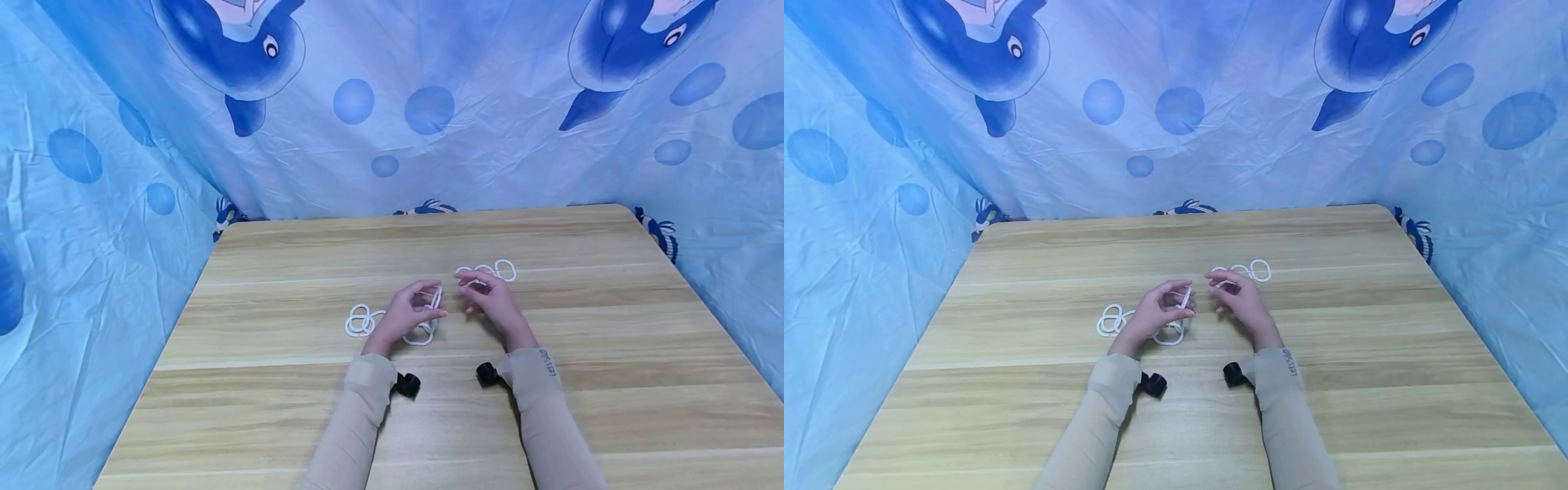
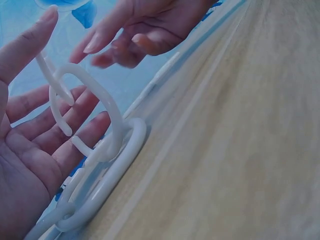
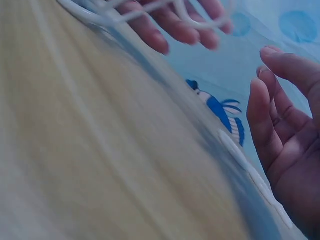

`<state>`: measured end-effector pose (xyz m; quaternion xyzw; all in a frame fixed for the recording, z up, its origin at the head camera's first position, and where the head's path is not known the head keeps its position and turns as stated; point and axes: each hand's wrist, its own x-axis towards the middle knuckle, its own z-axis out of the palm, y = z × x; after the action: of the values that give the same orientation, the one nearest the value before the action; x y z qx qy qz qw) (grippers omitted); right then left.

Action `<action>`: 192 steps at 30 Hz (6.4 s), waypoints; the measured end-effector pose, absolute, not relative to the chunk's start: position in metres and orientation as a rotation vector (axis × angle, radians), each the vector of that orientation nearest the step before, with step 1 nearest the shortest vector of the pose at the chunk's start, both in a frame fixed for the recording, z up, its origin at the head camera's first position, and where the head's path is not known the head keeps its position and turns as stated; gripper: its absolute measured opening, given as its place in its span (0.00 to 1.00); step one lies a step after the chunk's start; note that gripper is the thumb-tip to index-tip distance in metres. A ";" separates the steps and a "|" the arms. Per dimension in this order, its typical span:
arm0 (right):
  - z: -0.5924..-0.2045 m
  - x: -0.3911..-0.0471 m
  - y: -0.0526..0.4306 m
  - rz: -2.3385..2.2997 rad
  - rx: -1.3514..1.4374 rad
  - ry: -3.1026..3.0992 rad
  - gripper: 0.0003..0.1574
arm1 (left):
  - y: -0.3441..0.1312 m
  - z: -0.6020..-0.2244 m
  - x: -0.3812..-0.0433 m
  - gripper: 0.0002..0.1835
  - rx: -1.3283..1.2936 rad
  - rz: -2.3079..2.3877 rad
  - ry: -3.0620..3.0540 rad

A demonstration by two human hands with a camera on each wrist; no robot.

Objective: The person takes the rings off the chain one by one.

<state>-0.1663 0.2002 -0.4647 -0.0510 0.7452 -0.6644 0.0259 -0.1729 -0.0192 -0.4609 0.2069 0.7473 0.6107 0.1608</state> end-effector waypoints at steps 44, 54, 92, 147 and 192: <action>-0.464 -0.165 0.184 -2.207 -0.134 2.252 0.06 | -0.022 -0.461 -0.173 0.29 0.632 1.720 2.039; -0.463 -0.164 0.185 -2.301 -0.119 2.175 0.09 | -0.021 -0.460 -0.174 0.26 0.541 1.689 2.100; -0.464 -0.168 0.189 -2.492 -0.037 2.103 0.15 | -0.029 -0.462 -0.177 0.13 0.572 1.618 2.391; -0.461 -0.169 0.188 -2.553 0.120 2.056 0.08 | -0.026 -0.458 -0.179 0.10 0.363 2.061 2.145; -0.463 -0.171 0.186 -2.372 0.092 2.235 0.20 | -0.024 -0.456 -0.176 0.14 0.378 2.032 2.164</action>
<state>-0.1708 0.1856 -0.4633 0.0282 0.6842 -0.7263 -0.0593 -0.1761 -0.0244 -0.4559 0.1260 0.7211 0.6771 0.0748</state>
